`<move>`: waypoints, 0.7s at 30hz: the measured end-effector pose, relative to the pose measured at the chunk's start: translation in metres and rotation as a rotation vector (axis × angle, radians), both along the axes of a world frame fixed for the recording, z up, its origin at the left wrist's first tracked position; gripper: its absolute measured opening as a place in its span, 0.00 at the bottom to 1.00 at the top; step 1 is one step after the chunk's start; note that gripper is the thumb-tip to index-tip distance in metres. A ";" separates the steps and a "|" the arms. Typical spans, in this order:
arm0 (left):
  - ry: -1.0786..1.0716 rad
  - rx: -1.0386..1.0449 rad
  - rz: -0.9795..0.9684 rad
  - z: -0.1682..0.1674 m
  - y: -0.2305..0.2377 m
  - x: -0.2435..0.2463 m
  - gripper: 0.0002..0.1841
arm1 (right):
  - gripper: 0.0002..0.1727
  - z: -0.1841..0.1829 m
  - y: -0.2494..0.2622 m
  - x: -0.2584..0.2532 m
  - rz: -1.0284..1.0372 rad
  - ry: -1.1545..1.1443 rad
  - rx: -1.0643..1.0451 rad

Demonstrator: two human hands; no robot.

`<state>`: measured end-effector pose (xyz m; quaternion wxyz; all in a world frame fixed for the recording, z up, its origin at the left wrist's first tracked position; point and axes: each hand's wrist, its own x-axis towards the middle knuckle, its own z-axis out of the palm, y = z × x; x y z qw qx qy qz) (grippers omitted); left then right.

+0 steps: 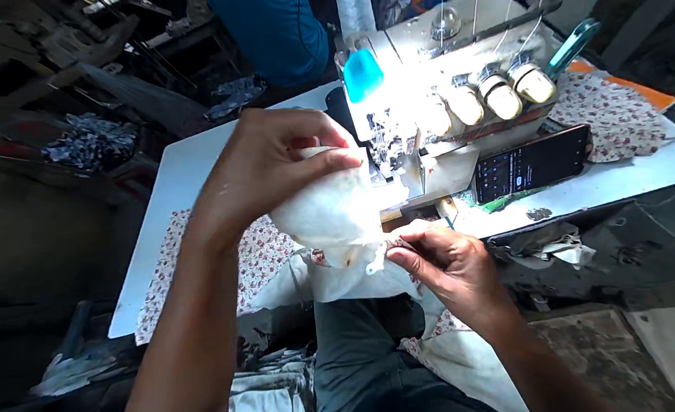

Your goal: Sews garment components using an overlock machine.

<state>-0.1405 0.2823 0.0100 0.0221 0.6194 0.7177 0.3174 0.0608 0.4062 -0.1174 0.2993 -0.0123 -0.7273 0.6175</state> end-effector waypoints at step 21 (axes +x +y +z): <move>0.378 -0.048 0.576 -0.142 0.022 0.088 0.29 | 0.14 -0.051 0.036 0.018 0.029 -0.203 -0.189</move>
